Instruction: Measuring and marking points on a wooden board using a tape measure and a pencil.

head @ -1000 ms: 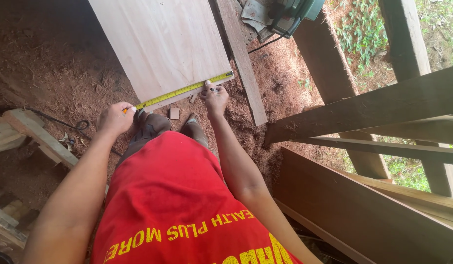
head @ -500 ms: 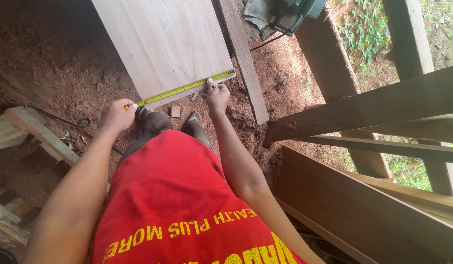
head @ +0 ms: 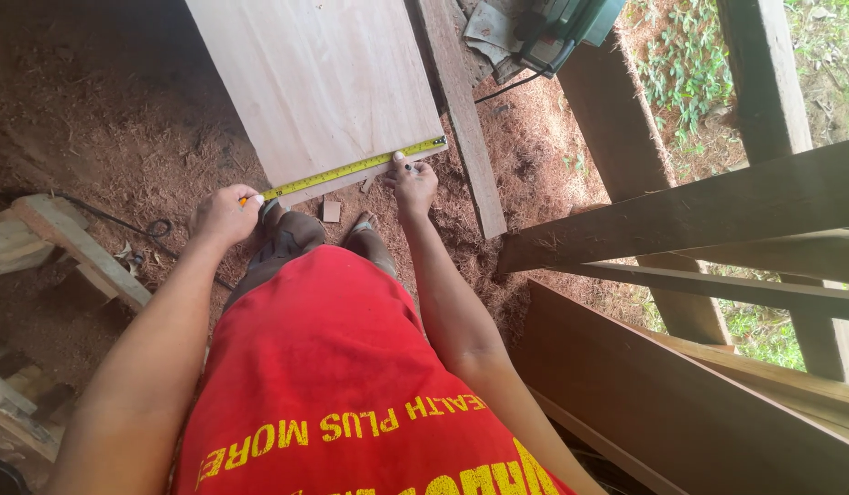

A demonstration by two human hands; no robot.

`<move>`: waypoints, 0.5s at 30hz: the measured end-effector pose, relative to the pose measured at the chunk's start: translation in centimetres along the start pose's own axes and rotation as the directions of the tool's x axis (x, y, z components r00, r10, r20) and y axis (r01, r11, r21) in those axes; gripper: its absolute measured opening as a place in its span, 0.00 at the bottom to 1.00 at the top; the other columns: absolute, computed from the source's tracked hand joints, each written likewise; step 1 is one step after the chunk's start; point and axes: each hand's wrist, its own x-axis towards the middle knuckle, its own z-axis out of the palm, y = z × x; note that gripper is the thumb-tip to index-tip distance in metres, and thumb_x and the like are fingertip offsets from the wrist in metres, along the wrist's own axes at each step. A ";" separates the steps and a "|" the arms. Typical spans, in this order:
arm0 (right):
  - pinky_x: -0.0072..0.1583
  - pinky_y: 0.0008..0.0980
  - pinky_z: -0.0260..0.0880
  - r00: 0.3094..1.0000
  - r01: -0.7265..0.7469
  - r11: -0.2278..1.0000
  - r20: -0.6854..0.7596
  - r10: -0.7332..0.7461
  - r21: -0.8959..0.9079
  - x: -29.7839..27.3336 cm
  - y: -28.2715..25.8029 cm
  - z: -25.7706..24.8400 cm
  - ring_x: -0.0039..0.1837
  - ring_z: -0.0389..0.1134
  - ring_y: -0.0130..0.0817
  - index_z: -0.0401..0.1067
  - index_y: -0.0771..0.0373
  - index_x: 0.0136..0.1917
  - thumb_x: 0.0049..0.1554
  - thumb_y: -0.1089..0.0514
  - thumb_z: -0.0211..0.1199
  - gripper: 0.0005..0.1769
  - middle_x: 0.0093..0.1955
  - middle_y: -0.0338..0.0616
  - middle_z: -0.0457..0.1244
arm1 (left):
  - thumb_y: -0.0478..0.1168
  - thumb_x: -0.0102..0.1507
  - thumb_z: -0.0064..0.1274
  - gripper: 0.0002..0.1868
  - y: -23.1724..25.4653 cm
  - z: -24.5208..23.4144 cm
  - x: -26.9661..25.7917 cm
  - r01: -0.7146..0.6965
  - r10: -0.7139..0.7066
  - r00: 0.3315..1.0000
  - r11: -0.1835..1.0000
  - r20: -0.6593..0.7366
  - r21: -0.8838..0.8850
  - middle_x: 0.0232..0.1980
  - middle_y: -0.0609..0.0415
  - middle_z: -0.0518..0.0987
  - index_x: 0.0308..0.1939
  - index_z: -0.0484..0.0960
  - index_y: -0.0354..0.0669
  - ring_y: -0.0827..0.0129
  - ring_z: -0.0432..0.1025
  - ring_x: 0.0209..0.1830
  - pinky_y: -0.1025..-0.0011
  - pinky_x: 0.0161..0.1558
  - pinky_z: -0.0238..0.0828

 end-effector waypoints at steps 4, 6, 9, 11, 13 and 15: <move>0.35 0.28 0.75 0.999 -0.020 1.000 -0.034 0.019 -0.021 -0.4 -0.5 0.1 0.33 0.69 0.29 0.68 0.69 0.44 0.58 0.55 0.68 0.15 0.36 0.47 0.68 | 0.54 0.66 0.52 0.16 0.0 0.1 0.2 -0.016 0.016 1.000 1.000 -0.002 0.002 0.51 0.47 0.84 0.53 0.86 0.59 0.48 0.77 0.53 0.51 0.53 0.71; 0.37 0.28 0.77 0.999 -0.022 0.999 -0.030 0.021 -0.034 -0.1 -0.1 0.2 0.34 0.70 0.29 0.68 0.68 0.44 0.58 0.54 0.69 0.16 0.37 0.48 0.68 | 0.56 0.66 0.52 0.17 -0.2 0.2 0.5 -0.001 0.001 1.000 1.000 0.001 0.008 0.51 0.46 0.84 0.53 0.86 0.59 0.47 0.77 0.53 0.51 0.54 0.71; 0.37 0.29 0.77 1.000 -0.002 1.000 -0.024 0.002 -0.031 -0.2 0.1 0.1 0.34 0.70 0.29 0.67 0.68 0.44 0.57 0.53 0.70 0.17 0.37 0.48 0.68 | 0.61 0.63 0.56 0.20 1.0 -0.9 -0.4 0.035 -0.035 0.999 0.999 0.034 -0.014 0.51 0.47 0.84 0.53 0.86 0.60 0.48 0.77 0.53 0.52 0.53 0.71; 0.37 0.29 0.77 1.000 0.009 1.000 -0.010 -0.009 -0.012 0.5 0.8 -0.3 0.34 0.70 0.29 0.67 0.68 0.44 0.57 0.53 0.70 0.17 0.37 0.48 0.68 | 0.62 0.63 0.56 0.20 1.6 -0.8 -0.3 0.047 -0.047 0.998 0.999 0.033 0.004 0.51 0.48 0.84 0.52 0.86 0.61 0.48 0.77 0.53 0.52 0.53 0.71; 0.37 0.29 0.76 1.000 0.013 1.000 0.019 -0.013 0.005 0.7 1.3 -0.3 0.34 0.70 0.29 0.67 0.67 0.44 0.57 0.53 0.70 0.17 0.37 0.48 0.68 | 0.63 0.63 0.56 0.20 1.5 -0.5 -0.1 0.074 -0.075 0.997 0.997 0.025 0.019 0.51 0.48 0.85 0.52 0.87 0.62 0.48 0.77 0.52 0.52 0.53 0.71; 0.36 0.28 0.75 0.999 0.030 0.999 0.034 -0.031 0.033 0.7 1.3 -0.2 0.34 0.70 0.28 0.67 0.67 0.43 0.58 0.54 0.69 0.16 0.37 0.48 0.67 | 0.62 0.63 0.56 0.19 1.0 0.4 0.6 0.055 -0.056 0.998 0.998 -0.007 -0.026 0.50 0.48 0.85 0.49 0.88 0.62 0.50 0.78 0.52 0.53 0.53 0.71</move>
